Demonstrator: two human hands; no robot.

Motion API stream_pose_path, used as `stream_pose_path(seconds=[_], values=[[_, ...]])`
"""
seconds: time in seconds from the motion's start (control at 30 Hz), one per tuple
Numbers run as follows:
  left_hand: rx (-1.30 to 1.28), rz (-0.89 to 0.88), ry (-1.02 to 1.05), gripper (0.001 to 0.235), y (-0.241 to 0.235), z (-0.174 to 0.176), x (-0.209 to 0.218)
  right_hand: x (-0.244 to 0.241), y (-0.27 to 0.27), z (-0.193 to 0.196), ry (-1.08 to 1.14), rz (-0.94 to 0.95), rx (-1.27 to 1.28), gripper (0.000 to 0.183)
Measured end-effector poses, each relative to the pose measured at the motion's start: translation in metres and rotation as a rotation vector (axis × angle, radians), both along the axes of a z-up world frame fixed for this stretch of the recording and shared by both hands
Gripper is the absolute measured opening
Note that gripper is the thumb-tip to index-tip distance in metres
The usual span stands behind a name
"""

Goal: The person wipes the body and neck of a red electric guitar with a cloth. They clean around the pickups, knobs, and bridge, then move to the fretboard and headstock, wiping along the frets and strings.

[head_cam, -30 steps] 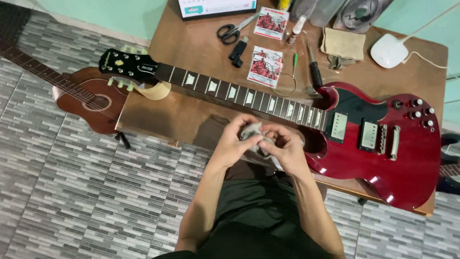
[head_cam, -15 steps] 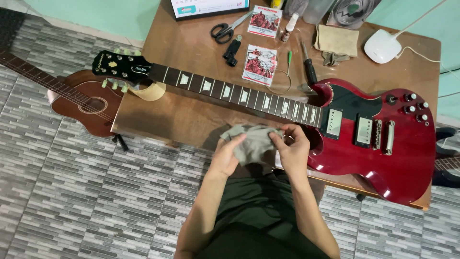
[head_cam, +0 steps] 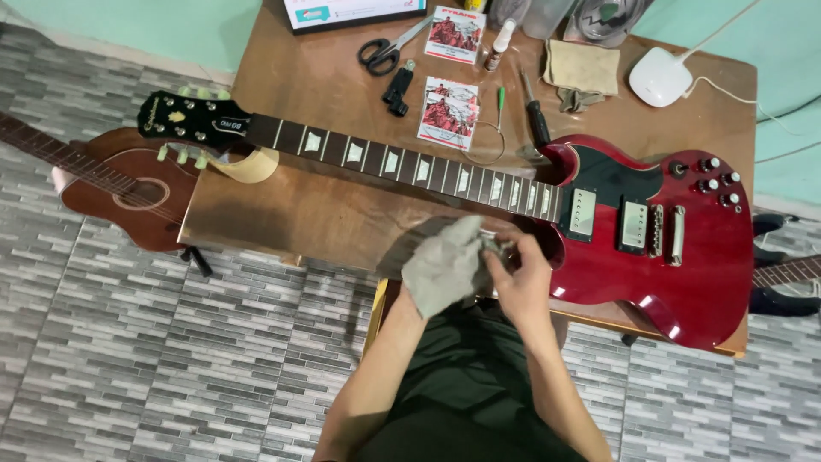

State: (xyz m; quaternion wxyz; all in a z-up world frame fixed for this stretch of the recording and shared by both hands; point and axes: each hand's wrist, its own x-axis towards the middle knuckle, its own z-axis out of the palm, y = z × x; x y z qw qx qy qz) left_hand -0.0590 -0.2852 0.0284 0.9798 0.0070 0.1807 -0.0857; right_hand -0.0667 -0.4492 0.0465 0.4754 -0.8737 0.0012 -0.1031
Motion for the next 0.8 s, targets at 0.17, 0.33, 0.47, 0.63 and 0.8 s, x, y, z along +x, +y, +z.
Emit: stream_pose_path(seconds=[0.17, 0.33, 0.47, 0.63, 0.8], values=[[0.054, -0.038, 0.095, 0.032, -0.010, 0.029, 0.021, 0.038, -0.038, 0.026, -0.392, -0.028, -0.282, 0.020], [0.091, -0.067, 0.189, 0.033, -0.073, 0.068, 0.079, 0.081, -0.077, 0.006, -0.421, 0.061, -0.538, 0.017], [0.150, -0.061, 0.282, 0.035, -0.085, 0.094, 0.095, 0.096, -0.083, -0.003, -0.243, 0.103, -0.656, 0.018], [0.233, 0.046, 0.421, 0.038, -0.023, 0.091, 0.099, 0.138, -0.093, -0.039, -0.353, 0.176, -0.959, 0.011], [0.246, 0.848, 0.298, 0.049, 0.143, 0.025, 0.130, 0.140, -0.106, -0.056, -0.291, 0.198, -0.953, 0.012]])
